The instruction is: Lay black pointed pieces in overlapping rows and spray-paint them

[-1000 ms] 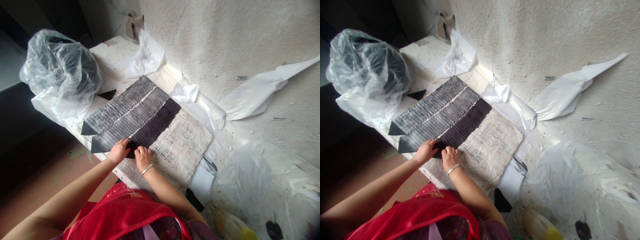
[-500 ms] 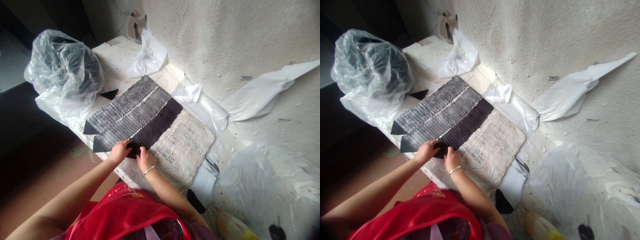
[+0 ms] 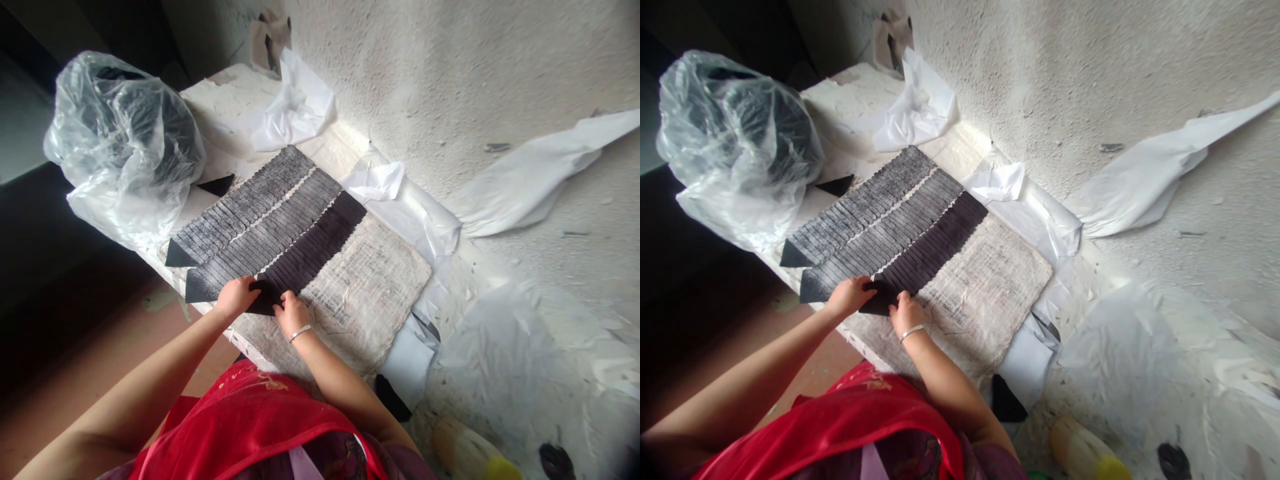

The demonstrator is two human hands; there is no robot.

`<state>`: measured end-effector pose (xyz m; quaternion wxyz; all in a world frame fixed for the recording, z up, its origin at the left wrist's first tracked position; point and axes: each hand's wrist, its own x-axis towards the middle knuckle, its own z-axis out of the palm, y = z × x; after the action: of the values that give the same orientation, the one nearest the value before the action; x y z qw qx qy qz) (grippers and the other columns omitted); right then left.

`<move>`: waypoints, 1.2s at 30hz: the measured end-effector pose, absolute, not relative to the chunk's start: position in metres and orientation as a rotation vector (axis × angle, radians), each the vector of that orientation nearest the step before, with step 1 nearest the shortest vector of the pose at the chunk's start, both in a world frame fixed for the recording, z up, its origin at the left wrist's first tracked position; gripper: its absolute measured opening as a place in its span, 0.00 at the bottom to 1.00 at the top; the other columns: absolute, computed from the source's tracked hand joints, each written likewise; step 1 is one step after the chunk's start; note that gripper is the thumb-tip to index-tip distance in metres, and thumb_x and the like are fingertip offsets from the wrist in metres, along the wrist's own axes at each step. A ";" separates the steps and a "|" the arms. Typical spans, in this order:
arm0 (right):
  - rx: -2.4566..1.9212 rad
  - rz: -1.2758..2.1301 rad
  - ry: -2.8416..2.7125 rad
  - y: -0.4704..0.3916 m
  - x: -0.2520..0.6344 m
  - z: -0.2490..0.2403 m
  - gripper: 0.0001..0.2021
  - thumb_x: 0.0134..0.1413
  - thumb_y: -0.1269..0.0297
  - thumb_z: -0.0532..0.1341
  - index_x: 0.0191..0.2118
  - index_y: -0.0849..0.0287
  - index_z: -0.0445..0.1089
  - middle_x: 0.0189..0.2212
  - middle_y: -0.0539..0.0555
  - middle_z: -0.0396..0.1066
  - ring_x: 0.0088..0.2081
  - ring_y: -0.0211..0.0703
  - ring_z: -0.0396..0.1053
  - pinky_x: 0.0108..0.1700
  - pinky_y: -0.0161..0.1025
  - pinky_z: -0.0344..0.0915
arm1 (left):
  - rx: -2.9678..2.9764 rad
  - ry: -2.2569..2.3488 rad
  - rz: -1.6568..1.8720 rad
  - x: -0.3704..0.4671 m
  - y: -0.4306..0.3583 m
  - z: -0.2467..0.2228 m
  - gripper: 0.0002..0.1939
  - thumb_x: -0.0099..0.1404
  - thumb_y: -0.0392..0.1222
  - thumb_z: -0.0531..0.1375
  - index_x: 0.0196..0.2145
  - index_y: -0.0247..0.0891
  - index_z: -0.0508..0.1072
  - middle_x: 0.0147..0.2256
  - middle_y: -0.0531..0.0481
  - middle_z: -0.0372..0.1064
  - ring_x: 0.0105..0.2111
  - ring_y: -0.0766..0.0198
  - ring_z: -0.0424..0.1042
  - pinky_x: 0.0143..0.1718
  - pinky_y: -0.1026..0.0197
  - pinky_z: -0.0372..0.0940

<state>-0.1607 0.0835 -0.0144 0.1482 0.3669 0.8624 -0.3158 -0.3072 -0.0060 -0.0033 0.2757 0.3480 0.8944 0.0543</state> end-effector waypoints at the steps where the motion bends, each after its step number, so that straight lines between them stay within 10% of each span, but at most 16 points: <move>1: 1.041 -0.889 2.491 0.083 -0.161 -0.014 0.12 0.55 0.61 0.59 0.44 0.57 0.62 0.35 0.54 0.74 0.38 0.40 0.72 0.36 0.34 0.61 | 0.938 2.400 0.148 -0.306 -0.007 -0.004 0.13 0.58 0.46 0.56 0.38 0.40 0.73 0.33 0.48 0.74 0.34 0.59 0.73 0.32 0.64 0.62; 36: 0.927 -0.744 2.609 0.088 -0.165 -0.016 0.05 0.56 0.68 0.56 0.39 0.57 0.65 0.38 0.54 0.67 0.39 0.39 0.66 0.39 0.35 0.60 | 1.273 2.229 0.162 -0.328 0.016 -0.005 0.12 0.56 0.39 0.58 0.41 0.39 0.69 0.40 0.49 0.65 0.37 0.63 0.70 0.38 0.64 0.64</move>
<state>-0.1646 0.0879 -0.0157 0.1369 0.3203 0.9014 -0.2572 -0.3279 0.0156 -0.0045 0.2810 0.4749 0.8317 0.0605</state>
